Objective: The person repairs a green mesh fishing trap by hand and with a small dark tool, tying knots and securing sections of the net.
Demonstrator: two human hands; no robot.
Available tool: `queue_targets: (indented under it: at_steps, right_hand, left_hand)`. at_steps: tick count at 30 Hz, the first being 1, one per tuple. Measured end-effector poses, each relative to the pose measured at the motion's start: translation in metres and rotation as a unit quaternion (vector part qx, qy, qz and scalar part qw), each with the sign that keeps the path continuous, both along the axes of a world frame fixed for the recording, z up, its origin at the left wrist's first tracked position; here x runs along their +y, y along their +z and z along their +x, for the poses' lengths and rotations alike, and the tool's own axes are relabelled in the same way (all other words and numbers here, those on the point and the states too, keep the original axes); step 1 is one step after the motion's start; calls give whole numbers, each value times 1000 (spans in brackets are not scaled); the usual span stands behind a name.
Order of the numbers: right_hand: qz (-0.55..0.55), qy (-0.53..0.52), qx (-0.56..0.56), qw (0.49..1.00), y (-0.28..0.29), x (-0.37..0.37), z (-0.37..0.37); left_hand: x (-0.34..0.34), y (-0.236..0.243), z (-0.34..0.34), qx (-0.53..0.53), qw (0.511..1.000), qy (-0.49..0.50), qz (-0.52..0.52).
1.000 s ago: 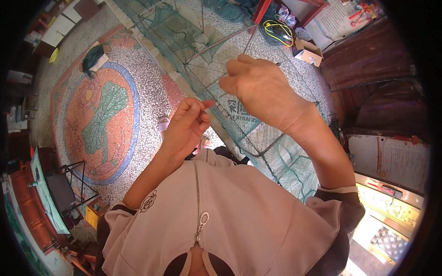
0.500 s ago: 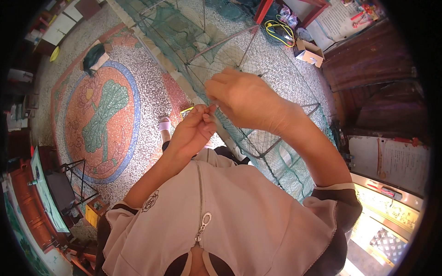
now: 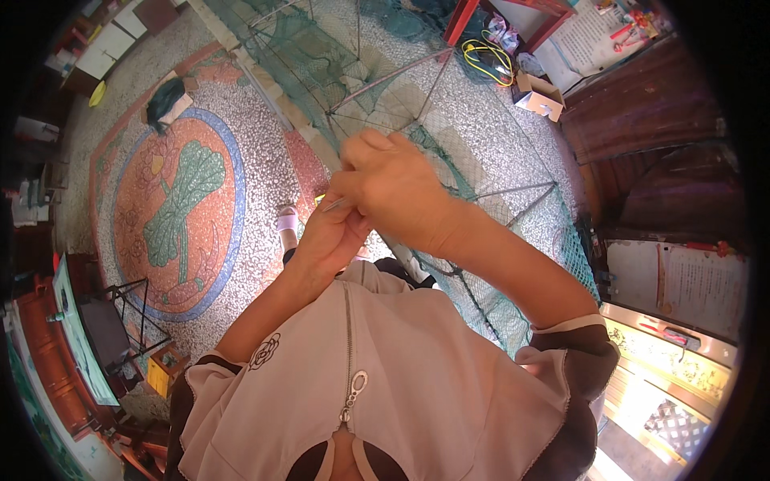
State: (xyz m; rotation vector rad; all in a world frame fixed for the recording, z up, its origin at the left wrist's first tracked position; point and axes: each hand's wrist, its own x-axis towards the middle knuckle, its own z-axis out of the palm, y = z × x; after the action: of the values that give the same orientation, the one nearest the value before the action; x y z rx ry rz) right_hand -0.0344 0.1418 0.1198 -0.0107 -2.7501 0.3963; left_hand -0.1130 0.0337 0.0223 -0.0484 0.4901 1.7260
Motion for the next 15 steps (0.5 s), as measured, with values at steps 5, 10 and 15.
queue_targets:
  at_steps: [5, 10, 15]
  right_hand:
    - [-66, 111, 23, 991, 12, -31, -11]
    - [-189, 149, 61, 969, 31, -46, -17]
    - [-444, 89, 191, 871, 79, -39, -19]
  left_hand:
    - [-9, 32, 4, 8, 996, 41, -76]
    - [-4, 24, 4, 430, 900, 67, -18]
    - [-5, 33, 4, 670, 732, 128, 2]
